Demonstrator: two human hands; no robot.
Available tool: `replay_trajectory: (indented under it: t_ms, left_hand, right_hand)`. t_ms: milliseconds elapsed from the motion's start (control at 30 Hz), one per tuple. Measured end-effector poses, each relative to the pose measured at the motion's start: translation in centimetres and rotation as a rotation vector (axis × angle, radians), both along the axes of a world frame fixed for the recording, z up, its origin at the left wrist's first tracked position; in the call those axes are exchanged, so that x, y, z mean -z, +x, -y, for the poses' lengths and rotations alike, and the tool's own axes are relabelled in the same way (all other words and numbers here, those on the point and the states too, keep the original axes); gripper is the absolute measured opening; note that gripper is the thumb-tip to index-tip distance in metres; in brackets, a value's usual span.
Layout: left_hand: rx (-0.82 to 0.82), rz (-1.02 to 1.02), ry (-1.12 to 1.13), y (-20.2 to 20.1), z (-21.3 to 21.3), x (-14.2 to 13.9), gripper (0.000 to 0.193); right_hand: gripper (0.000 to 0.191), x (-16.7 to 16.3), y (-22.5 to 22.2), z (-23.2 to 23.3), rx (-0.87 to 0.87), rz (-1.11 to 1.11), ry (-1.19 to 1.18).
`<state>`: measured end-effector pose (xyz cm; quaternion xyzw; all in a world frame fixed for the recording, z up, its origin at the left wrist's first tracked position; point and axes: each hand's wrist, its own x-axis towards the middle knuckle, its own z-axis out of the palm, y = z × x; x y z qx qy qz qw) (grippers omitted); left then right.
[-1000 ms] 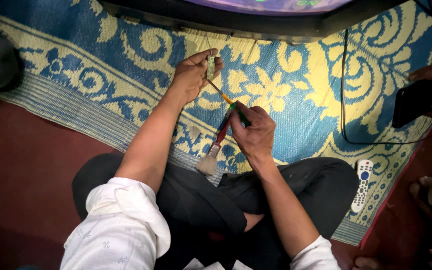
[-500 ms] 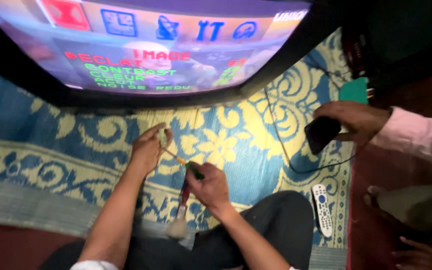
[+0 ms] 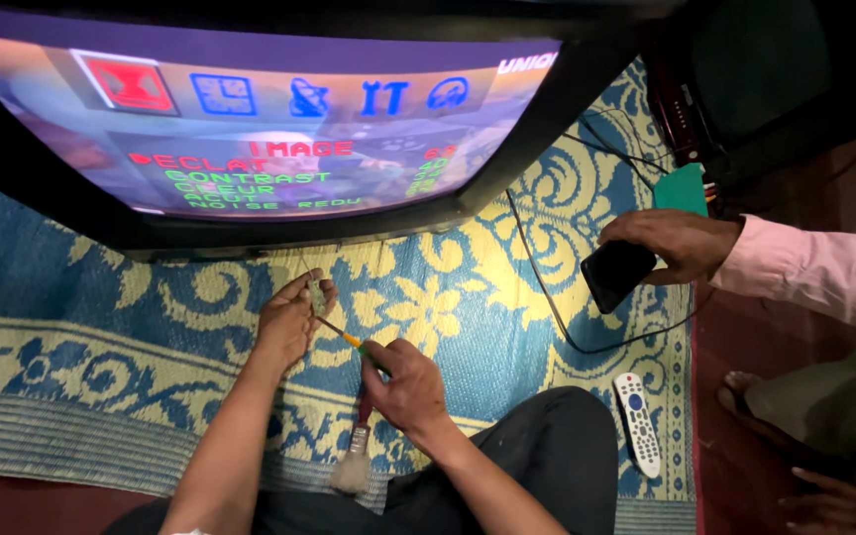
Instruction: The person sits on a floor mat in front of a CRT television and uses a screwdriver to work on the TV's front control panel. They remove a small component from the panel, hold and turn it while working on it with the screwdriver, and continue adjusting the component as the TV displays a settings menu.
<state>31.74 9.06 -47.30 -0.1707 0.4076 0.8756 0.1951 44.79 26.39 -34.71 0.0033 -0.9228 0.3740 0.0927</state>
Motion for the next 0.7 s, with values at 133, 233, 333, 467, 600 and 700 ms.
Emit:
replay_trajectory:
  t_ms: [133,233,333,467,600,700]
  left_hand:
    - [-0.010,0.045,-0.032,-0.1,-0.2,-0.3,0.034]
    - [-0.011,0.043,-0.032,-0.1,-0.3,-0.6,0.034]
    - [-0.005,0.025,-0.029,0.0,-0.2,-1.1,0.034]
    - [0.007,-0.023,0.017,0.2,-0.1,-1.8,0.033]
    - [-0.034,-0.027,0.110,0.0,0.0,-1.4,0.033]
    - [0.121,0.002,-0.255,0.0,0.4,0.6,0.036]
  right_hand:
    - [0.019,0.0,-0.3,0.0,-0.025,-0.022,0.017]
    - [0.021,0.2,-0.7,-0.2,-0.012,0.016,0.002]
    - [0.021,0.4,-0.9,-0.4,0.020,0.029,0.004]
    - [0.021,0.8,-0.9,-0.6,0.007,0.028,-0.044]
    - [0.020,1.9,-1.0,-1.0,-0.017,-0.039,-0.011]
    - [0.022,2.4,-0.2,-1.5,-0.010,-0.017,-0.058]
